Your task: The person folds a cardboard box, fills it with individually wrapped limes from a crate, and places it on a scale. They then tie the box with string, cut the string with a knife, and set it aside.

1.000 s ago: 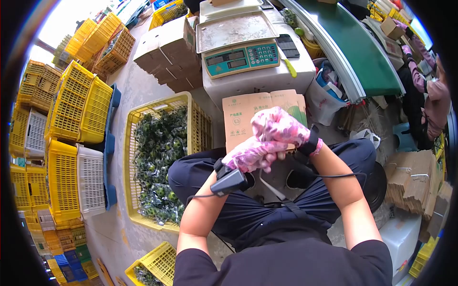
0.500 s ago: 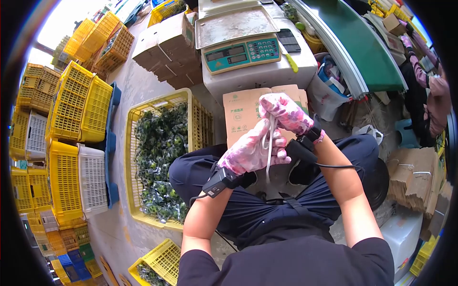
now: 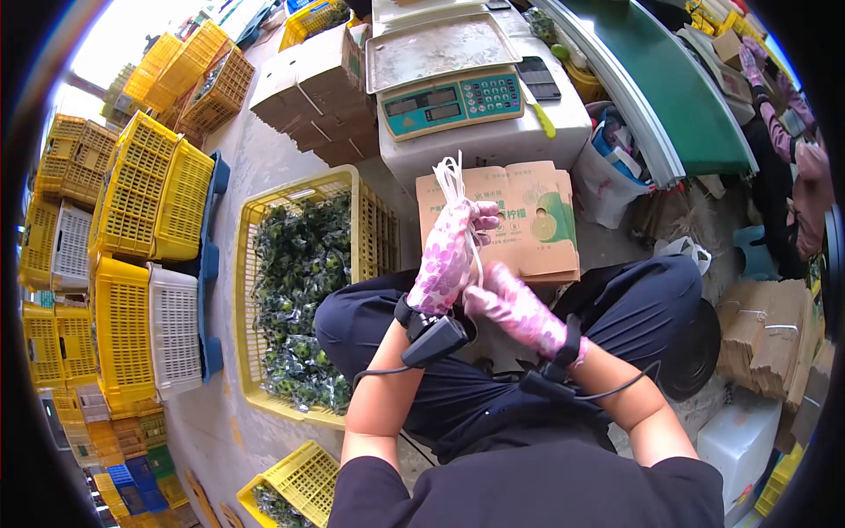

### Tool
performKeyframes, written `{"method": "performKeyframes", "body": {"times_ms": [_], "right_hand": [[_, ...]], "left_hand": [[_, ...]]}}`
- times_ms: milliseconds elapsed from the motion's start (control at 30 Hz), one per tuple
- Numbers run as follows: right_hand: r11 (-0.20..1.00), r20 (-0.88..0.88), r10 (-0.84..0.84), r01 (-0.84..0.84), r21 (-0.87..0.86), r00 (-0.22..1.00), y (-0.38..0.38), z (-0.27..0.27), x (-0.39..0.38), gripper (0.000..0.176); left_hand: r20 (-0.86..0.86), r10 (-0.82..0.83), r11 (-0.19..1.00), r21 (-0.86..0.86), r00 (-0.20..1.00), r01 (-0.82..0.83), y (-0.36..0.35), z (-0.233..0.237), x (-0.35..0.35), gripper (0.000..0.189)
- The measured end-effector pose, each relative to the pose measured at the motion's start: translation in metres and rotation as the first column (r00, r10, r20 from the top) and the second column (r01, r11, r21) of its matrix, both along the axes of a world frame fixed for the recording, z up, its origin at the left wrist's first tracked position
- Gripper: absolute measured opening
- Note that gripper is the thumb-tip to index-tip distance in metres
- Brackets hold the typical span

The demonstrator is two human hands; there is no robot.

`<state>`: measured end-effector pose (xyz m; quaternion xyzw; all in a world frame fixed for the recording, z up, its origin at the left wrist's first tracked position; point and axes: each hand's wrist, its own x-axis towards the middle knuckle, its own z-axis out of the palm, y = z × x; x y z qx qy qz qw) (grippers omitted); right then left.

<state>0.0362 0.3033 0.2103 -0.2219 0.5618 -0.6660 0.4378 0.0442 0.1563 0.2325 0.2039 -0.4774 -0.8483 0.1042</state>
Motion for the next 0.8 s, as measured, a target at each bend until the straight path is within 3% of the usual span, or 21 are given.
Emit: {"method": "performKeyframes", "body": {"times_ms": [33,67,100,133,167,233,300,333,367,433,533,567,633,667,700,733,767,800], "right_hand": [[1.000,0.272,0.006,-0.009,0.010,0.962,0.006,0.010,0.007,0.026],[0.996,-0.077,-0.076,0.079,0.036,0.994,0.010,0.014,0.008,0.025],[0.985,-0.421,-0.141,0.169,0.029,0.896,0.014,0.018,0.006,0.025],[0.983,-0.540,-0.145,0.184,0.020,0.829,0.021,0.023,0.001,0.023],[0.982,-0.627,-0.113,0.183,0.049,0.771,0.031,0.028,-0.005,0.020],[0.981,-0.704,-0.096,0.187,0.054,0.704,0.046,0.046,-0.019,0.018],[0.967,-0.773,-0.132,0.251,0.036,0.620,0.051,0.050,-0.039,0.016],[0.960,-0.683,-0.219,0.278,-0.025,0.697,0.052,0.050,-0.044,0.013],[0.951,-0.745,-0.279,0.283,-0.126,0.606,0.050,0.053,-0.052,0.012],[0.950,-0.808,-0.301,0.236,-0.206,0.507,0.043,0.067,-0.064,0.014],[0.959,-0.865,-0.277,0.171,-0.224,0.419,0.028,0.078,-0.100,0.018],[0.992,-0.879,-0.115,0.105,-0.074,0.463,0.023,0.087,-0.112,0.019],[0.987,-0.804,0.115,-0.156,0.028,0.584,0.012,0.071,-0.129,0.020],[0.970,-0.607,0.242,-0.210,0.124,0.757,0.011,0.062,-0.129,0.020],[0.937,-0.358,0.343,-0.289,0.198,0.868,0.005,0.049,-0.130,0.021],[0.940,-0.338,0.286,-0.332,-0.085,0.897,-0.003,0.040,-0.121,0.021],[0.964,-0.381,0.261,-0.261,0.054,0.887,0.010,0.037,-0.110,0.020],[0.976,-0.468,0.196,-0.216,0.009,0.862,0.013,0.019,-0.100,0.016]], "left_hand": [[0.007,-0.006,1.000,-0.001,1.000,0.006,-0.002,-0.004,0.000,0.021],[-0.072,-0.011,0.993,0.113,0.997,0.019,-0.008,-0.010,0.000,0.020],[-0.154,-0.002,0.974,0.224,0.988,0.037,-0.014,-0.012,0.000,0.019],[-0.054,0.060,0.968,0.245,0.997,-0.045,-0.016,-0.001,0.001,0.018],[-0.087,0.024,0.976,0.216,0.996,-0.005,-0.023,-0.002,0.005,0.019],[0.012,0.006,0.998,0.063,1.000,-0.007,-0.025,0.002,0.009,0.019],[0.137,-0.077,0.965,-0.240,0.988,0.108,-0.022,0.000,0.012,0.021],[0.138,-0.075,0.955,-0.275,0.988,0.111,-0.014,-0.005,0.013,0.023],[0.236,-0.093,0.886,-0.424,0.967,0.189,-0.009,-0.009,0.015,0.025],[0.448,-0.258,0.832,-0.347,0.856,0.433,0.003,0.013,0.019,0.026],[0.087,-0.549,0.652,-0.577,0.832,0.491,0.009,-0.011,0.034,0.022],[0.145,-0.659,0.724,-0.145,0.738,0.674,0.006,-0.013,0.039,0.023],[0.202,-0.732,0.638,-0.130,0.650,0.759,0.016,0.029,0.048,0.022],[0.164,-0.670,0.711,-0.137,0.724,0.689,0.019,0.053,0.053,0.022],[0.166,-0.667,0.713,-0.141,0.726,0.687,0.008,0.043,0.056,0.022],[0.200,-0.573,0.793,-0.107,0.795,0.599,-0.006,0.038,0.054,0.023],[0.244,-0.499,0.817,-0.188,0.831,0.545,-0.016,0.034,0.054,0.022],[0.287,-0.419,0.828,-0.268,0.862,0.492,-0.021,0.044,0.051,0.022]]}}
